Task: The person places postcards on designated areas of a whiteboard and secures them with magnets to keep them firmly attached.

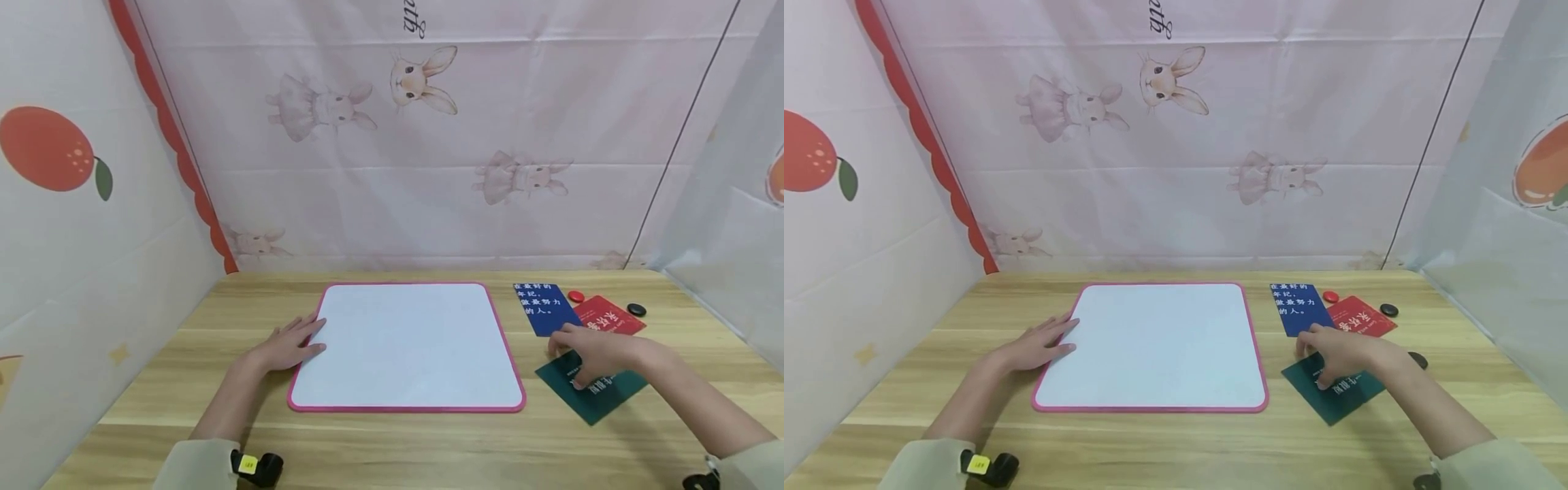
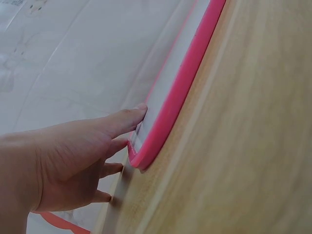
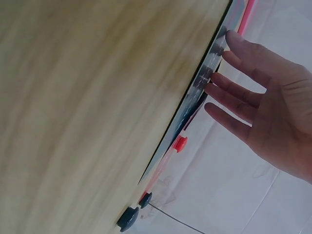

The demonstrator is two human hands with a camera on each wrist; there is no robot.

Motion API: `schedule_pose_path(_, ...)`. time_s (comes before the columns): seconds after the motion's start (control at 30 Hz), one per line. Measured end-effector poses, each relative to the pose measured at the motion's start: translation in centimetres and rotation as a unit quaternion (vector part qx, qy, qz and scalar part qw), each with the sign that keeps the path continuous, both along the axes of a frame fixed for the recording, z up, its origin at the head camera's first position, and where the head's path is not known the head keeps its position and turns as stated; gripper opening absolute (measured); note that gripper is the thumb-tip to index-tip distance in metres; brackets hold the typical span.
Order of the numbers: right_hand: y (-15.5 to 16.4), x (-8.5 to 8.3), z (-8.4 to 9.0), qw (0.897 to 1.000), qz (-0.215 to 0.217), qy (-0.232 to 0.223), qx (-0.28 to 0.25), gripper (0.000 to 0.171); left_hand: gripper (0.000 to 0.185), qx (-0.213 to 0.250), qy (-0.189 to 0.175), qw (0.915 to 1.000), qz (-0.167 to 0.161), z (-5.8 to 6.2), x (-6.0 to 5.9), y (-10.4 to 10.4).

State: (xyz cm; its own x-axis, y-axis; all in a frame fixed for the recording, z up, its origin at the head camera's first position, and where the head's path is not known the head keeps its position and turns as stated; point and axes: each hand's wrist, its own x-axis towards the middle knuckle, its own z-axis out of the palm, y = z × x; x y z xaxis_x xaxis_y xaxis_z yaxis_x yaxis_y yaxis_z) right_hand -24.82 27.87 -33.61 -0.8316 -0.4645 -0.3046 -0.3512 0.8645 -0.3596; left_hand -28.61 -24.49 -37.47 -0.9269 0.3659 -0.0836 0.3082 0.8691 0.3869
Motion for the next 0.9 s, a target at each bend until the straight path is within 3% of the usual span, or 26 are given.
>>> schedule_pose_path(0.53,-0.5,-2.0,-0.5,0.997,-0.012,0.073,0.002,0.041,0.069,-0.003,0.0,1.0,-0.002,0.4,-0.2,0.2)
schedule_pose_path(0.9,-0.1,-1.8,-0.1,0.997,-0.022,0.042,0.06,0.062,0.069,-0.003,0.0,1.0,-0.001,0.6,0.0,0.1)
